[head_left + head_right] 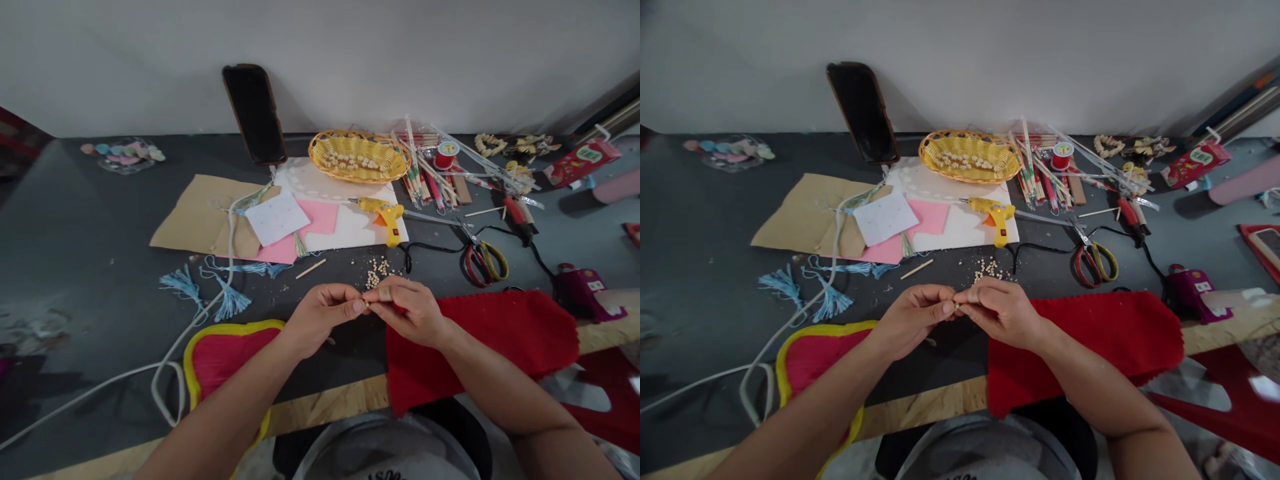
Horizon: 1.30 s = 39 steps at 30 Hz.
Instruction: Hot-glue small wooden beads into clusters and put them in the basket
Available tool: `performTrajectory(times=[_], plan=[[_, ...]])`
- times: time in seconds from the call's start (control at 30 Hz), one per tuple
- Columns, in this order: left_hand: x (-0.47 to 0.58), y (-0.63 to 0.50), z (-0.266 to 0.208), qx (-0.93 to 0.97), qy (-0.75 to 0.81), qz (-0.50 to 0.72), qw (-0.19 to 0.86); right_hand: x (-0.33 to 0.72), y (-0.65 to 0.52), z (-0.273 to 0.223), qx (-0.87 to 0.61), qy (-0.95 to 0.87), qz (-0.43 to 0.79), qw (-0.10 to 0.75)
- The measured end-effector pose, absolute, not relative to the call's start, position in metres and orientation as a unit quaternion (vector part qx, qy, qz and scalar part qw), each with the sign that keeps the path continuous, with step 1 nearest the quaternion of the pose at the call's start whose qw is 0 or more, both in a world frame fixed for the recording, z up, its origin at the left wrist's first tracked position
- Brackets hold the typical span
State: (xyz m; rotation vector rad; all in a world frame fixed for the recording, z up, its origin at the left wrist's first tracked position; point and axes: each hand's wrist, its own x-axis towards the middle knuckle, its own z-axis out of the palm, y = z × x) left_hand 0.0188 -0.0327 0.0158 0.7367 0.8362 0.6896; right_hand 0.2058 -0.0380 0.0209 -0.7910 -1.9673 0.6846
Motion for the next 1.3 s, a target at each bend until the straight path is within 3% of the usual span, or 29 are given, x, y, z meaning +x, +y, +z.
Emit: performTrajectory(times=[1.3], plan=[[0.0172, -0.0327, 0.0114, 0.334, 0.385, 0.319, 0.799, 0.207, -0.0388, 0.0205, -0.31, -0.794, 0.284, 0.439]])
